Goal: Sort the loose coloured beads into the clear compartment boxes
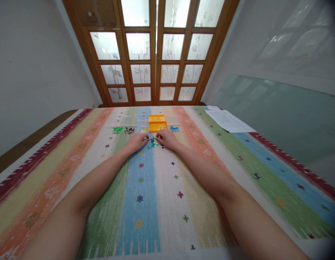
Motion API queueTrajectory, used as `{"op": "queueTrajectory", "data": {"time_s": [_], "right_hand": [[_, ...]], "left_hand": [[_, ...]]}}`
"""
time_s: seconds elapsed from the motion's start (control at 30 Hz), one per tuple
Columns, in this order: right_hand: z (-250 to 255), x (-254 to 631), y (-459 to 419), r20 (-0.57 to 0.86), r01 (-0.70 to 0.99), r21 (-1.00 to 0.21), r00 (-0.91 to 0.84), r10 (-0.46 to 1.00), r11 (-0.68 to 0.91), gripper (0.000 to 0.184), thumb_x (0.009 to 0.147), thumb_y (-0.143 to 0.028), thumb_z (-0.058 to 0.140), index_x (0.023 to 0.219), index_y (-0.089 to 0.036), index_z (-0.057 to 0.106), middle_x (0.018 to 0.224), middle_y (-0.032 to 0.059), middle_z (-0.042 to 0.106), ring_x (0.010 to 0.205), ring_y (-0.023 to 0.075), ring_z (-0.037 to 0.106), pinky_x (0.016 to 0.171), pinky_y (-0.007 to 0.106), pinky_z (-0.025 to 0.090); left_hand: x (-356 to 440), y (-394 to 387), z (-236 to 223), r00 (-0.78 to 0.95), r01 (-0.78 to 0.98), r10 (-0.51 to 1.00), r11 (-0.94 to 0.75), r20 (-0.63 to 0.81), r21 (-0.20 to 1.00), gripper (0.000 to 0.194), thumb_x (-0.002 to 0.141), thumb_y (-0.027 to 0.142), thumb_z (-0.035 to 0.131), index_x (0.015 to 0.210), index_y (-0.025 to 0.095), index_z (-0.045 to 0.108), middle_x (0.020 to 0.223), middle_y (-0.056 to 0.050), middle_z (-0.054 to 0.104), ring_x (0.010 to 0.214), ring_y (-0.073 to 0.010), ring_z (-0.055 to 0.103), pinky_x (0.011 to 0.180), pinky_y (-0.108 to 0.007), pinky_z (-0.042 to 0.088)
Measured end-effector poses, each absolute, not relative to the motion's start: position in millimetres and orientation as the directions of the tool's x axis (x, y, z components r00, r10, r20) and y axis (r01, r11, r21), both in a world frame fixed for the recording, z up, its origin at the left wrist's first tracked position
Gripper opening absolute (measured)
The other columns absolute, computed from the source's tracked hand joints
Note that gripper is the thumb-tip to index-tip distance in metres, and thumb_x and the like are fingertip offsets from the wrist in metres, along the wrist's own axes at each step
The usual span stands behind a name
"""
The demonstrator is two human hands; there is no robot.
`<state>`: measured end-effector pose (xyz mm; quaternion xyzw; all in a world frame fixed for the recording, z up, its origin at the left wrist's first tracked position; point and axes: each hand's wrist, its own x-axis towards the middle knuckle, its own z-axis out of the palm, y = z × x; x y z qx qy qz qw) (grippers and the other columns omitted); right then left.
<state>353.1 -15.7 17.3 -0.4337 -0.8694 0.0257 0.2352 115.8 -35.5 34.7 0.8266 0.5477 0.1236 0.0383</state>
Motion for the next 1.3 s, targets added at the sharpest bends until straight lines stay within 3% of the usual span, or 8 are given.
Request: {"op": "queueTrajectory", "data": {"time_s": [0.43,0.63,0.73,0.83,1.03,1.17,1.3], "right_hand": [[16.1,353.1,-15.7,0.403,0.729,-0.260,-0.515,0.757,0.634,0.011,0.099,-0.022,0.065,0.092,-0.020,0.074,0.094,0.0071,0.072,0.093,0.0218,0.059,0.083,0.031,0.038],[15.0,352.7,-14.7,0.395,0.728,-0.253,-0.523,0.755,0.637,0.011,0.099,-0.022,0.065,0.092,-0.020,0.074,0.094,0.0072,0.073,0.093,0.0219,0.060,0.083,0.031,0.038],[16.2,353.0,-15.8,0.391,0.732,-0.254,-0.520,0.759,0.632,0.011,0.098,-0.022,0.066,0.092,-0.020,0.074,0.094,0.0073,0.073,0.092,0.0218,0.060,0.082,0.031,0.038],[17.5,353.5,-17.0,0.389,0.735,-0.259,-0.514,0.764,0.627,0.011,0.098,-0.022,0.066,0.092,-0.020,0.074,0.094,0.0071,0.072,0.091,0.0214,0.059,0.082,0.031,0.038],[18.9,355.8,-17.1,0.392,0.734,-0.255,-0.516,0.761,0.629,0.010,0.097,-0.022,0.066,0.093,-0.020,0.075,0.094,0.0071,0.073,0.092,0.0218,0.060,0.084,0.032,0.039],[20.1,356.8,-16.6,0.390,0.734,-0.260,-0.514,0.764,0.627,0.011,0.097,-0.022,0.066,0.094,-0.020,0.075,0.095,0.0076,0.073,0.093,0.0221,0.060,0.084,0.032,0.039],[20.8,358.2,-15.1,0.370,0.698,-0.286,-0.551,0.748,0.656,0.011,0.096,-0.022,0.065,0.091,-0.020,0.075,0.094,0.0066,0.073,0.093,0.0215,0.061,0.084,0.031,0.040]], "left_hand": [[58.2,-3.4,38.2,-0.035,0.946,0.942,-0.077,0.333,0.316,0.036,0.101,0.044,0.052,0.116,0.026,0.079,0.106,-0.008,0.081,0.097,-0.0263,0.073,0.079,-0.032,0.047],[50.0,2.3,34.3,-0.094,0.947,0.941,-0.016,0.326,0.321,0.039,0.101,0.048,0.052,0.117,0.025,0.079,0.106,-0.009,0.081,0.100,-0.0275,0.073,0.076,-0.032,0.047],[52.6,1.8,35.2,-0.005,0.943,0.946,-0.102,0.323,0.315,0.039,0.101,0.046,0.052,0.118,0.024,0.079,0.106,-0.008,0.081,0.097,-0.0258,0.072,0.076,-0.031,0.046],[59.7,-2.9,39.6,0.247,0.898,0.926,-0.329,0.285,0.292,0.038,0.099,0.045,0.054,0.117,0.025,0.080,0.093,-0.006,0.079,0.084,-0.0223,0.069,0.074,-0.030,0.044],[83.0,-23.3,54.0,0.640,0.710,0.767,-0.613,0.046,0.345,0.030,0.092,0.041,0.062,0.107,0.028,0.084,0.075,0.000,0.071,0.067,-0.0158,0.060,0.068,-0.027,0.040],[92.1,-32.2,59.5,0.740,0.609,0.673,-0.668,-0.003,0.429,0.024,0.089,0.036,0.066,0.102,0.028,0.083,0.085,0.001,0.077,0.070,-0.0148,0.062,0.070,-0.025,0.044],[94.9,-33.1,59.2,0.743,0.612,0.670,-0.678,-0.003,0.407,0.020,0.087,0.032,0.068,0.100,0.027,0.083,0.085,0.001,0.078,0.072,-0.0155,0.065,0.072,-0.025,0.045]]}}
